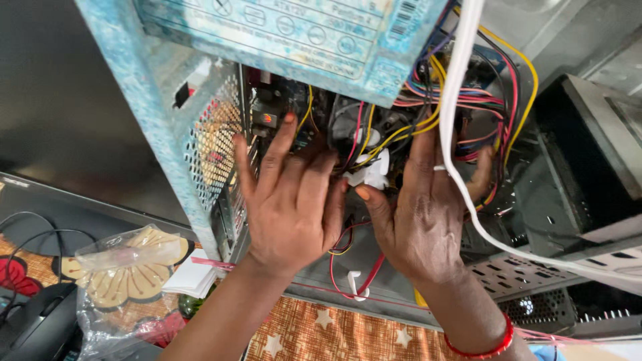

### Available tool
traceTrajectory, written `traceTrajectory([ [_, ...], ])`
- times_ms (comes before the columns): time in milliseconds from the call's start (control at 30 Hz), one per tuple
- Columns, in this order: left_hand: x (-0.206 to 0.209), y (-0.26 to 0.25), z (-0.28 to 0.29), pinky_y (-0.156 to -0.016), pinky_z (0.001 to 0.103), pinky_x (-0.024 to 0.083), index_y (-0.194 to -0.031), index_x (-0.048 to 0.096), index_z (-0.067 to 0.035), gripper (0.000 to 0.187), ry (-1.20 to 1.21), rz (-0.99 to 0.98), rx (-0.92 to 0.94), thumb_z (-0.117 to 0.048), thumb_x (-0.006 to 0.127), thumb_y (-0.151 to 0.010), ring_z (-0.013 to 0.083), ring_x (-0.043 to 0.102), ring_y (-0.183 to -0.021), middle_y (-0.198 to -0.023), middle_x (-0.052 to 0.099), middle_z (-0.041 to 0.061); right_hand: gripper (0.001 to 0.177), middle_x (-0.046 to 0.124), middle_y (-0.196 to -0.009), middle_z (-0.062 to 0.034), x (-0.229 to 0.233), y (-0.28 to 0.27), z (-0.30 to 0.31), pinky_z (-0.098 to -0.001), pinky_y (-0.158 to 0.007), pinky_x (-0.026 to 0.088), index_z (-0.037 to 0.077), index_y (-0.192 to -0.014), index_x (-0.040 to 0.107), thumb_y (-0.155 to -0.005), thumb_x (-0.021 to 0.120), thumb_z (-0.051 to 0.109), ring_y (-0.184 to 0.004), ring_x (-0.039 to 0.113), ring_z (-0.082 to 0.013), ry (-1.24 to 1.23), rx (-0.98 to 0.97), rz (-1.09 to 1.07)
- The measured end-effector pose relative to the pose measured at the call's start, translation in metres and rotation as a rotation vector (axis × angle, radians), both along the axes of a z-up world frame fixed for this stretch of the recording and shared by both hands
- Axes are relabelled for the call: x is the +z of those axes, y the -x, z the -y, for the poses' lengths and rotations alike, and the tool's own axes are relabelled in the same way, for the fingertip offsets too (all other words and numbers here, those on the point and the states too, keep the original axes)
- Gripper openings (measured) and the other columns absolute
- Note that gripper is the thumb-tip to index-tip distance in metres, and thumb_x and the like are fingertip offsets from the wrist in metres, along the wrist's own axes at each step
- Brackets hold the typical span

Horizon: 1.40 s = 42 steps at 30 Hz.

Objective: The person plugs a white cable into a wall socket, then uses a yellow plastic tool to probe and adjust internal wires and components inside an open desktop computer case. The person also manipulates internal cables with their hands.

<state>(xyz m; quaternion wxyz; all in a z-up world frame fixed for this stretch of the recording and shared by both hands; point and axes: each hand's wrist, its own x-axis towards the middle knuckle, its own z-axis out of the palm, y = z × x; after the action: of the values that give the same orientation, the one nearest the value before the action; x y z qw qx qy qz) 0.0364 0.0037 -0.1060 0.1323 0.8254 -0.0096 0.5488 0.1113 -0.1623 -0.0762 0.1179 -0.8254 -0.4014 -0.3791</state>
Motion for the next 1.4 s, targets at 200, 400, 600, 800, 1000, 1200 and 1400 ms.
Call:
traceTrajectory([
  [200, -0.007, 0.011, -0.007, -0.121, 0.068, 0.02, -0.126, 0.061, -0.003, 0.031, -0.029, 0.05, 0.08, -0.011, 0.065, -0.096, 0.0429, 0.048, -0.143, -0.145, 0.057, 0.021, 0.081, 0.039, -0.159, -0.032, -0.012, 0.034, 0.0, -0.0614, -0.121, 0.014, -0.014, -0.157, 0.031, -0.109, 0.058, 0.045, -0.15, 0.04, -0.0466, -0.062, -0.042, -0.023],
  [400, -0.012, 0.012, -0.021, -0.12, 0.053, 0.046, -0.137, 0.05, 0.005, 0.042, 0.121, 0.103, -0.081, 0.005, 0.057, -0.095, 0.0444, 0.05, -0.14, -0.143, 0.052, 0.029, 0.06, 0.046, -0.151, -0.0229, -0.015, 0.062, -0.011, -0.0577, -0.114, 0.015, 0.001, -0.142, 0.054, -0.099, 0.067, 0.041, -0.144, 0.044, -0.0386, 0.003, 0.08, -0.07],
  [600, -0.024, 0.017, -0.029, -0.111, 0.053, 0.046, -0.145, 0.047, 0.004, 0.055, 0.159, -0.068, -0.111, 0.003, 0.06, -0.092, 0.0436, 0.062, -0.124, -0.13, 0.063, 0.025, 0.062, 0.04, -0.156, -0.0266, -0.01, 0.073, -0.027, -0.058, -0.113, 0.012, -0.003, -0.143, 0.054, -0.099, 0.066, 0.039, -0.148, 0.039, -0.0423, 0.075, 0.141, -0.065],
  [800, -0.044, 0.017, -0.035, -0.122, 0.047, 0.042, -0.15, 0.04, 0.007, 0.049, 0.188, 0.067, -0.08, 0.006, 0.053, -0.103, 0.0437, 0.052, -0.141, -0.151, 0.053, 0.025, 0.048, 0.047, -0.157, -0.0223, -0.011, 0.07, -0.047, -0.0552, -0.114, 0.01, -0.002, -0.139, 0.064, -0.095, 0.066, 0.019, -0.15, 0.042, -0.036, 0.131, 0.154, 0.024],
  [1000, -0.04, 0.012, -0.038, -0.128, 0.046, 0.04, -0.154, 0.034, 0.008, 0.054, 0.309, 0.054, -0.082, 0.0, 0.057, -0.106, 0.043, 0.047, -0.149, -0.159, 0.044, 0.029, 0.041, 0.055, -0.156, -0.0171, -0.004, 0.059, -0.072, -0.0472, -0.12, 0.014, -0.004, -0.139, 0.065, -0.099, 0.059, 0.004, -0.149, 0.05, -0.0261, 0.183, 0.229, 0.089],
  [1200, -0.028, 0.005, -0.037, -0.125, 0.044, 0.035, -0.155, 0.034, 0.005, 0.057, 0.43, -0.111, -0.038, -0.005, 0.053, -0.102, 0.0403, 0.042, -0.15, -0.158, 0.044, 0.027, 0.046, 0.059, -0.151, -0.0137, 0.001, 0.055, -0.086, -0.0494, -0.118, 0.014, -0.005, -0.138, 0.067, -0.094, 0.058, 0.005, -0.147, 0.052, -0.0265, 0.198, 0.156, 0.127],
  [1400, -0.021, 0.004, -0.035, -0.124, 0.045, 0.035, -0.152, 0.037, 0.007, 0.059, 0.33, -0.166, 0.041, -0.009, 0.053, -0.098, 0.0416, 0.042, -0.148, -0.157, 0.044, 0.028, 0.027, 0.066, -0.142, -0.0132, 0.005, 0.06, -0.087, -0.0475, -0.117, 0.016, 0.001, -0.126, 0.074, -0.103, 0.064, 0.01, -0.14, 0.061, -0.0279, 0.035, 0.176, 0.132],
])
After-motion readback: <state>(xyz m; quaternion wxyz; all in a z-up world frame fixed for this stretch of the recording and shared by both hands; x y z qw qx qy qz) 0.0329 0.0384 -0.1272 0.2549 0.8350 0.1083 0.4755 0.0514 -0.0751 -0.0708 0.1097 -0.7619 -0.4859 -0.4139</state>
